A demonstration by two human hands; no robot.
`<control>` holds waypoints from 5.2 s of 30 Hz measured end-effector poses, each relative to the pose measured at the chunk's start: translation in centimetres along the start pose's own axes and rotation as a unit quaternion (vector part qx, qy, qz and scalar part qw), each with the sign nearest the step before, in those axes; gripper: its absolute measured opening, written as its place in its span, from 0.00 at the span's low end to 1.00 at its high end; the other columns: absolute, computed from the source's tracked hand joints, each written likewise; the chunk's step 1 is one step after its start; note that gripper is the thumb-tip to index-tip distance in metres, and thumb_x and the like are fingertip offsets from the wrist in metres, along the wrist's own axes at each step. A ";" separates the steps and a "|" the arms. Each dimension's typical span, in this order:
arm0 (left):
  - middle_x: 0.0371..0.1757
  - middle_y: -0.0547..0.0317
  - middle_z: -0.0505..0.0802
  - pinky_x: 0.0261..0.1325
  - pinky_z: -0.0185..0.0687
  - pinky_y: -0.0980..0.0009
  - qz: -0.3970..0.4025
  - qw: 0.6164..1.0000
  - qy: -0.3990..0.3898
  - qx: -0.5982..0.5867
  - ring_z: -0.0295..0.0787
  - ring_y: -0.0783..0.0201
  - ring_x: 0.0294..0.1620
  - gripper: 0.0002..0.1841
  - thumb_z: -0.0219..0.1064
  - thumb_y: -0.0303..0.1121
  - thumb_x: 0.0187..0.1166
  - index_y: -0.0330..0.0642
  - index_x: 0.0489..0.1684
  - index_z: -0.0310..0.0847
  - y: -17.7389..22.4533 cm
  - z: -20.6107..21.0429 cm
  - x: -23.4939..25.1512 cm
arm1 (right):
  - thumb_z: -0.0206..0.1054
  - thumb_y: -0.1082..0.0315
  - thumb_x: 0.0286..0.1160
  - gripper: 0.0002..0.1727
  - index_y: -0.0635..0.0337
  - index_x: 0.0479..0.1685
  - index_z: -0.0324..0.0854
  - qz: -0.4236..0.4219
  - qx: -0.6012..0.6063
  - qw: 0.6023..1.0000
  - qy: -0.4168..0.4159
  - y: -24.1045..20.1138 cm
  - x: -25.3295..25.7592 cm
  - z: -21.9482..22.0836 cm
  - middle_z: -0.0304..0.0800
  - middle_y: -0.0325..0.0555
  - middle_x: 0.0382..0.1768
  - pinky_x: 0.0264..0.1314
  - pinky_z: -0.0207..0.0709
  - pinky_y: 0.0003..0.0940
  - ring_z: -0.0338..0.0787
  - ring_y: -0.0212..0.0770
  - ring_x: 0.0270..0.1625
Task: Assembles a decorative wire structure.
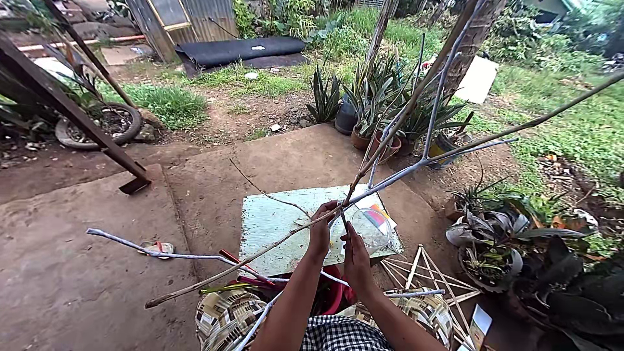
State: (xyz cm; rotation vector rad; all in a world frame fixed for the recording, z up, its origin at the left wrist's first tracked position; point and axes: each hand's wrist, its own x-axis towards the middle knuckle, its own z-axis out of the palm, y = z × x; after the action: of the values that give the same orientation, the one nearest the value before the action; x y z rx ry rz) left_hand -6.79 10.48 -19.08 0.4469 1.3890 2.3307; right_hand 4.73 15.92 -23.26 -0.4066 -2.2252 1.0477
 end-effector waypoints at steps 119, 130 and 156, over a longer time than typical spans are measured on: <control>0.69 0.50 0.89 0.86 0.50 0.42 0.249 0.916 0.098 0.299 0.66 0.46 0.85 0.12 0.72 0.36 0.76 0.40 0.50 0.93 -3.9 0.5 1.2 | 0.45 0.75 0.89 0.25 0.77 0.82 0.62 0.047 0.251 0.967 0.022 -1.1 -5.0 -6.7 0.89 0.48 0.53 0.56 0.84 0.24 0.89 0.29 0.47; 0.84 0.36 0.73 0.81 0.70 0.63 0.138 0.961 0.092 0.220 0.69 0.57 0.85 0.40 0.69 0.42 0.75 0.24 0.83 0.61 0.8 -2.1 -6.1 | 0.55 0.68 0.87 0.20 0.57 0.71 0.86 -0.011 0.040 0.999 -0.015 -1.7 -1.9 -9.5 0.87 0.45 0.38 0.46 0.79 0.23 0.83 0.29 0.38; 0.52 0.50 0.97 0.65 0.91 0.55 0.277 0.938 0.202 -0.059 0.96 0.51 0.58 0.13 0.47 0.21 0.89 0.40 0.49 0.79 10.3 -4.7 -11.7 | 0.52 0.69 0.89 0.24 0.64 0.79 0.76 0.063 0.052 0.996 -0.037 -1.4 0.3 -1.5 0.90 0.59 0.49 0.59 0.81 0.33 0.89 0.42 0.47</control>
State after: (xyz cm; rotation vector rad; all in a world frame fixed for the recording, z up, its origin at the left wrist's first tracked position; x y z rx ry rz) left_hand -0.40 -3.22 -12.97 0.3700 1.4191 3.0882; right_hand 5.47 16.06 -21.34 -0.4754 -2.2208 1.2584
